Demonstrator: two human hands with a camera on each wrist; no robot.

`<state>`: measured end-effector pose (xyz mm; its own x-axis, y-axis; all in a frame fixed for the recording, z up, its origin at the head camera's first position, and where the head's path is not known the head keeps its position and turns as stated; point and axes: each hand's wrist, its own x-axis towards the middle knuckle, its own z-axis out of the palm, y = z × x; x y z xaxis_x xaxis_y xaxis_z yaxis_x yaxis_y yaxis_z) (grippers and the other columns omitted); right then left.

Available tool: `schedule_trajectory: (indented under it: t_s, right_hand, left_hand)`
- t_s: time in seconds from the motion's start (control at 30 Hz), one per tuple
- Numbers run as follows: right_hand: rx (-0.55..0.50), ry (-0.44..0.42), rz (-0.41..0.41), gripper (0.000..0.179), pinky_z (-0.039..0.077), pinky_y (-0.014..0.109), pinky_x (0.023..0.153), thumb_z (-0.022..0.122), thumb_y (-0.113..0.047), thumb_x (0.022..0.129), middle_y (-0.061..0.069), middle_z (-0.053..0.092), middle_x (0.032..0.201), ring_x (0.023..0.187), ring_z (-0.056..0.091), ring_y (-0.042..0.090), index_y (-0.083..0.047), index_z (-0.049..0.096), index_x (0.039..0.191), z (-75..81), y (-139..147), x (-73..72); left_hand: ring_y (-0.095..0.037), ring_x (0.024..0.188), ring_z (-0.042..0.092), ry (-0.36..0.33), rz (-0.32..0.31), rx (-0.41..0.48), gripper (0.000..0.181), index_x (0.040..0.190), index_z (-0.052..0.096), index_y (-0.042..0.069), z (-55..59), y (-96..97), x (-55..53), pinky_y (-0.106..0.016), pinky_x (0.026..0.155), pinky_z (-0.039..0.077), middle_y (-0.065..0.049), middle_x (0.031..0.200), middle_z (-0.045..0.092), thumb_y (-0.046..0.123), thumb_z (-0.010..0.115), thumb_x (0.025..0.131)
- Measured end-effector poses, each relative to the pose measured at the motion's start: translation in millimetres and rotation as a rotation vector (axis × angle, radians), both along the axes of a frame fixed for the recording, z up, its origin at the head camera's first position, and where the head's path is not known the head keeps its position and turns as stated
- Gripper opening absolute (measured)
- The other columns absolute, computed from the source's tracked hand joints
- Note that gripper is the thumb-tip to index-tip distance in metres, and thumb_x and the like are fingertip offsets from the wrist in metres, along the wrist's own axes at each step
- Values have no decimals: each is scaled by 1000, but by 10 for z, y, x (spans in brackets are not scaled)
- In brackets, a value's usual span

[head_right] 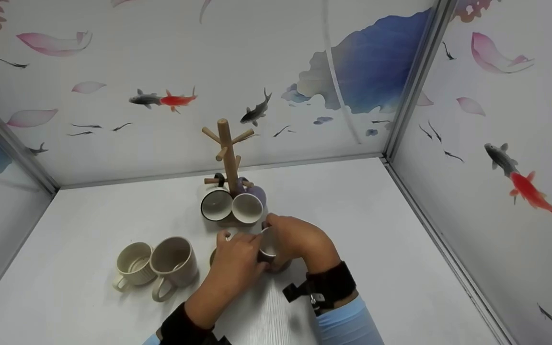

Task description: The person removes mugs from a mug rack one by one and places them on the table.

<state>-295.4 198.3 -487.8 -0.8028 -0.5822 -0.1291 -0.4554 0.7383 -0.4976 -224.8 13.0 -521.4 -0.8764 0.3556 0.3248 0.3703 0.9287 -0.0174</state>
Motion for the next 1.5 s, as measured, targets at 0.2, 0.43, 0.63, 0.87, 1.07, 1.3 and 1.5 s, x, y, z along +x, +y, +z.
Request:
schedule_trajectory:
  t_s: [0.2,0.43,0.63,0.87,1.07,1.3,1.5]
  right_hand:
    - [-2,-17,-15,86,60,42,90,110,-23,65,0,75,116,100,67,17,-13,63,136,2,7,10]
    - [-16,0,11,86,60,41,93,110,-24,66,3,76,120,103,70,17,-11,64,137,1,28,3]
    - [-79,-51,24,88,61,48,98,109,-28,70,10,77,133,117,73,31,-14,65,146,8,172,-33]
    - [-178,-123,-32,83,55,69,117,97,-41,91,19,68,157,145,65,47,-13,60,160,84,374,-71]
    - [-180,-78,-60,65,54,68,119,80,-46,107,18,70,156,146,66,44,-10,62,158,107,340,-167]
    - [-222,-91,-74,66,51,67,123,77,-39,110,21,62,164,152,61,47,-7,55,164,231,181,-573]
    - [-233,-181,-78,81,51,63,126,80,-34,107,26,52,172,158,55,49,-5,43,173,163,113,-885]
  left_hand:
    - [-22,109,74,-35,5,-1,49,121,80,14,10,4,6,-62,107,48,-2,110,81,48,95,90]
    - [-21,106,75,1,1,0,46,113,81,16,17,-14,12,-57,101,50,-1,106,81,52,95,88]
    - [-22,109,74,-74,-26,96,54,119,81,15,99,-84,-29,-51,98,45,-1,110,82,56,95,87]
    - [-31,125,74,-154,-40,279,61,138,77,13,320,-331,-100,-53,108,48,-6,131,81,60,81,100]
    - [-43,139,69,-242,21,398,65,151,69,4,557,-496,-223,-61,121,52,-19,145,73,48,82,104]
    - [-43,146,65,-404,123,459,71,162,58,1,733,-440,-549,-58,125,52,-25,156,63,44,76,109]
    - [-44,151,61,-518,180,478,78,165,53,-3,695,-415,-737,-56,126,51,-29,165,54,43,79,107]
